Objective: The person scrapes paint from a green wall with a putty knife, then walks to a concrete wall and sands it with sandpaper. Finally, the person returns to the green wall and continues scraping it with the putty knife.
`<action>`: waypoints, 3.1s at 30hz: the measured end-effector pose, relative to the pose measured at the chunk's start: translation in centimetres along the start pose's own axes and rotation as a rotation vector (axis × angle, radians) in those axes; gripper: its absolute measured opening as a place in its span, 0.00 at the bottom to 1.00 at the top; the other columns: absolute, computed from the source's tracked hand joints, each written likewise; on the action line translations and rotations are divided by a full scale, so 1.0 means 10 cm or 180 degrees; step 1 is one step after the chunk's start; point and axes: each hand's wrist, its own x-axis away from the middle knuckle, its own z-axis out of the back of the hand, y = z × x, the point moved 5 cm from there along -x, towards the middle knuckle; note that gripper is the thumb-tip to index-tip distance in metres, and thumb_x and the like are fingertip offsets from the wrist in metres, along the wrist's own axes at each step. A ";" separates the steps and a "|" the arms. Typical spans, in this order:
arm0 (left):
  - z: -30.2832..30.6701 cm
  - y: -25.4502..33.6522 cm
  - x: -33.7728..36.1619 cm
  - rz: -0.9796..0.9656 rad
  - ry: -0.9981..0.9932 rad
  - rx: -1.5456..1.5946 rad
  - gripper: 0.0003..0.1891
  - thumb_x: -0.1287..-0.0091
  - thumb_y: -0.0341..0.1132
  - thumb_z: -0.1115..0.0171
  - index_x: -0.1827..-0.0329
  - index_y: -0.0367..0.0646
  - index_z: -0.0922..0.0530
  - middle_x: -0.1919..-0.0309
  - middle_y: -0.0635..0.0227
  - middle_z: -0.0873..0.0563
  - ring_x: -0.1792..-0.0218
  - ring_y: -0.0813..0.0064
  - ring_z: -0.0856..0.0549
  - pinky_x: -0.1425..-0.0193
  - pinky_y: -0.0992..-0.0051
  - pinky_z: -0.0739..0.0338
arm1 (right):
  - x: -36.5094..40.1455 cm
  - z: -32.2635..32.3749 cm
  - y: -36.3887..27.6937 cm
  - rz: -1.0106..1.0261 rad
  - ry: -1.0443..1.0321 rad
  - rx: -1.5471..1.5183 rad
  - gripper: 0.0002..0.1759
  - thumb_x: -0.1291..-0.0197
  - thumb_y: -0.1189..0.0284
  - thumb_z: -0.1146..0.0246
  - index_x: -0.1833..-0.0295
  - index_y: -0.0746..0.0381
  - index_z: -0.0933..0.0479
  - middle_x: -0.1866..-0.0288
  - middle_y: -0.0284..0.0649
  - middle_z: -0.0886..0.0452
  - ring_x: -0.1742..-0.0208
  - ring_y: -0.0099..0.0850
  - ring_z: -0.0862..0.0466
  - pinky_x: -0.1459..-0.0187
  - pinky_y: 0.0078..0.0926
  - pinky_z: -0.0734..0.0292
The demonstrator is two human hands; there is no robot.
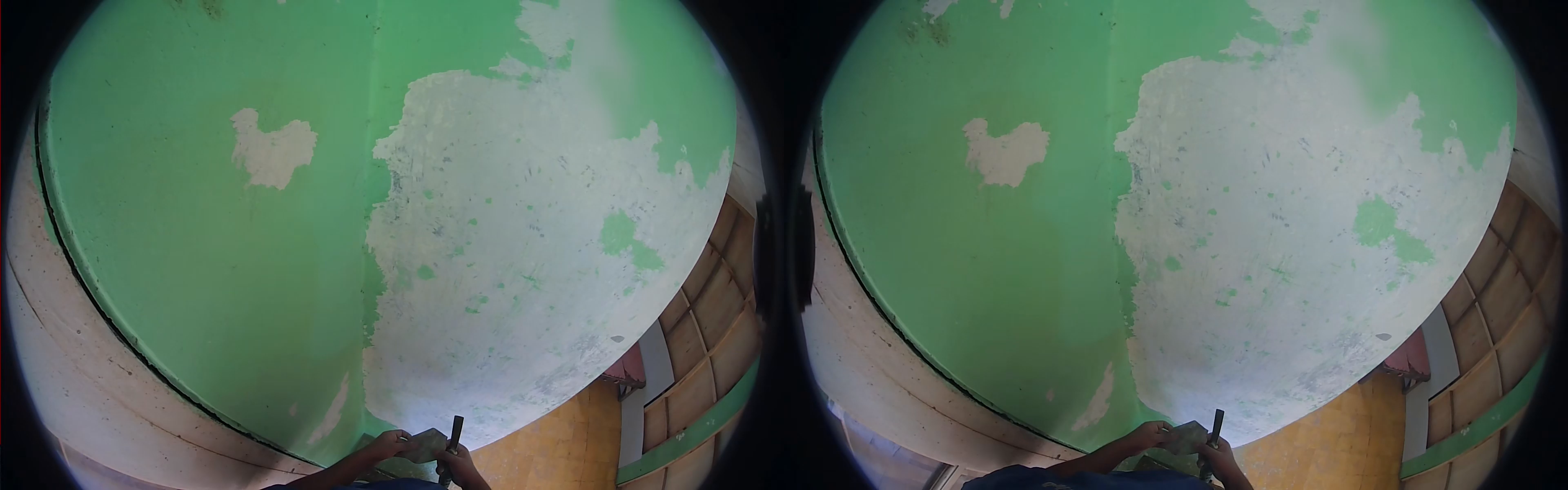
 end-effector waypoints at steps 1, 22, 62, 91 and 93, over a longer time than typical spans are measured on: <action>0.00 0.03 0.04 0.0018 0.0028 -0.0044 0.17 0.40 0.38 0.32 0.54 0.37 0.26 0.63 0.62 0.16 0.64 0.76 0.16 0.59 0.78 0.21 | -0.02 0.00 0.03 0.0003 -0.0012 -0.0028 0.09 0.45 0.73 0.35 0.65 0.63 0.30 0.80 0.34 0.26 0.83 0.25 0.24 0.80 0.21 0.28; 0.29 -0.03 0.16 0.0177 -0.0078 0.0271 0.17 0.39 0.38 0.33 0.55 0.40 0.28 0.61 0.61 0.18 0.61 0.73 0.16 0.55 0.75 0.20 | -0.17 -0.25 0.11 -0.0050 -0.0222 -0.0604 0.11 0.44 0.73 0.38 0.57 0.66 0.27 0.77 0.37 0.25 0.82 0.26 0.24 0.79 0.22 0.27; 0.26 0.11 0.61 -0.1088 0.1356 -0.0656 0.10 0.41 0.31 0.35 0.60 0.41 0.26 0.70 0.64 0.16 0.67 0.79 0.18 0.65 0.76 0.24 | -0.35 -0.30 -0.08 0.0974 -0.0210 0.1556 0.11 0.49 0.77 0.38 0.59 0.67 0.26 0.78 0.35 0.26 0.85 0.24 0.25 0.83 0.22 0.30; -0.08 1.53 3.24 -0.1822 0.3578 -0.2234 0.07 0.41 0.29 0.35 0.70 0.38 0.26 0.77 0.71 0.23 0.76 0.83 0.26 0.72 0.81 0.33 | -0.10 0.02 0.97 -0.1350 -0.1082 -0.0237 0.16 0.34 0.57 0.46 0.63 0.59 0.31 0.75 0.39 0.26 0.76 0.32 0.24 0.71 0.32 0.26; 0.04 1.42 3.36 -0.1259 0.3930 -0.1706 0.10 0.40 0.33 0.35 0.73 0.38 0.27 0.81 0.74 0.28 0.78 0.85 0.32 0.75 0.81 0.39 | -0.09 -0.03 0.92 -0.1163 -0.1186 -0.0151 0.15 0.34 0.59 0.46 0.64 0.60 0.31 0.74 0.39 0.26 0.76 0.31 0.24 0.72 0.31 0.26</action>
